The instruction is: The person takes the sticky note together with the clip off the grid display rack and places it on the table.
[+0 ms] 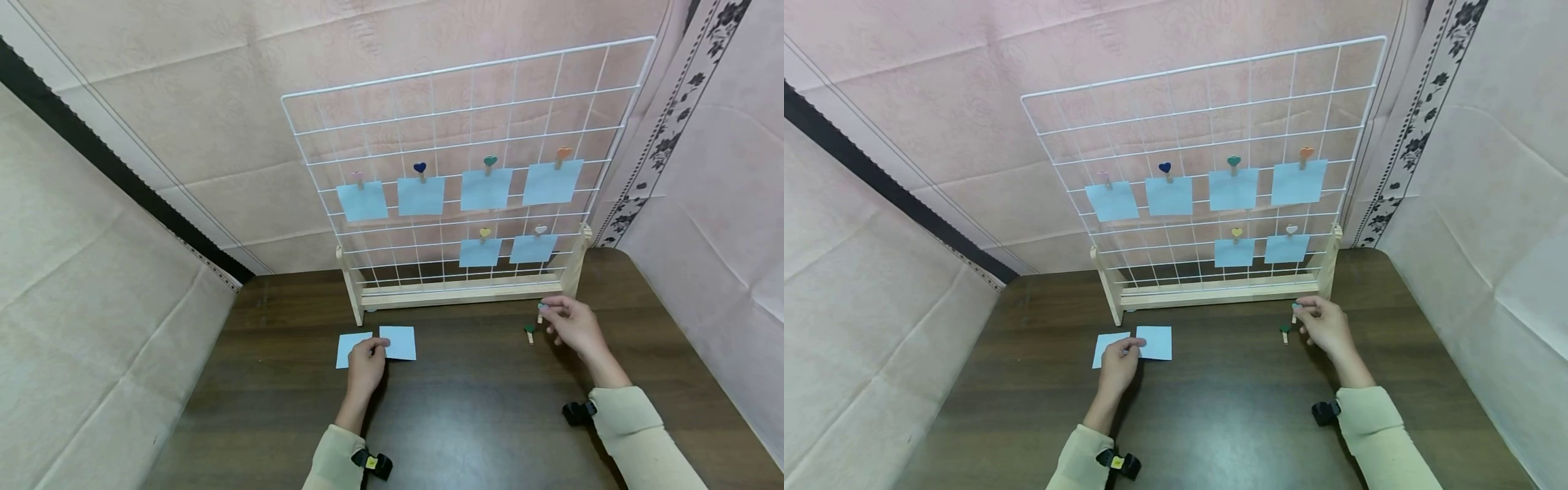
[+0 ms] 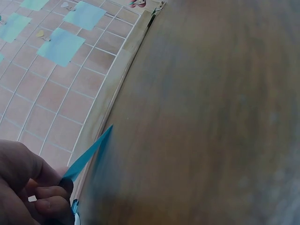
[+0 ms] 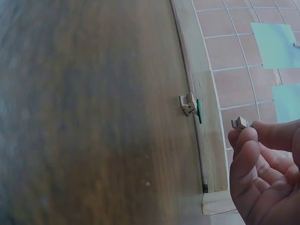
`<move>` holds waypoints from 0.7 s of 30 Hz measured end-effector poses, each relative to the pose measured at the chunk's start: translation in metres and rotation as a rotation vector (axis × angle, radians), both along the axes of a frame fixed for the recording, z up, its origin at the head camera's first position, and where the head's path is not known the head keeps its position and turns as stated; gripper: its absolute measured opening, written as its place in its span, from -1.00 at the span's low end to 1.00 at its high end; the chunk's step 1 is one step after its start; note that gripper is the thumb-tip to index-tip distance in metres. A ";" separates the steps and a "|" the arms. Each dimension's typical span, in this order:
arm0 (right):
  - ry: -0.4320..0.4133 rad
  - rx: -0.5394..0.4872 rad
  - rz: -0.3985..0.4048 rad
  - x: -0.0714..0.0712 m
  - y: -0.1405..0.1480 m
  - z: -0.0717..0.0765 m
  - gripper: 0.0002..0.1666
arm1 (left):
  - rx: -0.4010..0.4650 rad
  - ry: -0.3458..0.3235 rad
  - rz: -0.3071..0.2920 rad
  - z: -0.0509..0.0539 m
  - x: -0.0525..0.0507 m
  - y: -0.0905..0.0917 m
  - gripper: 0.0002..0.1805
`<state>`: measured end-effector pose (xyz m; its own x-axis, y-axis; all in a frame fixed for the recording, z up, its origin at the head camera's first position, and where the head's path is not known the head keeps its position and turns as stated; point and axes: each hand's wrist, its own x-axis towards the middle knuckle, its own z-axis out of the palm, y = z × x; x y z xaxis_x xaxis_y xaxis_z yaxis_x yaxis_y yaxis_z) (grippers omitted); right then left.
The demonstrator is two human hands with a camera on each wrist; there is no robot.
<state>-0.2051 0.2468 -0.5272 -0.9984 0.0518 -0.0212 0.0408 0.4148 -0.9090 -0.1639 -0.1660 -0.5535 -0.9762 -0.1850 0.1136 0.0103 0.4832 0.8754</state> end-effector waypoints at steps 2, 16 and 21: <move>-0.007 0.003 -0.002 0.000 0.000 0.000 -0.49 | -0.003 -0.013 -0.005 0.000 0.000 0.000 -0.72; -0.085 0.030 0.010 0.001 0.003 -0.003 -0.58 | -0.059 -0.060 -0.054 -0.002 -0.003 -0.003 -0.71; -0.112 0.032 0.023 0.000 0.005 -0.005 -0.59 | -0.075 -0.064 -0.069 -0.001 -0.004 -0.003 -0.71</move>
<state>-0.2046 0.2514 -0.5322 -0.9909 0.0309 -0.1311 0.1311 0.4460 -0.8854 -0.1683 -0.1692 -0.5550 -0.9920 -0.1100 0.0617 -0.0087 0.5472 0.8370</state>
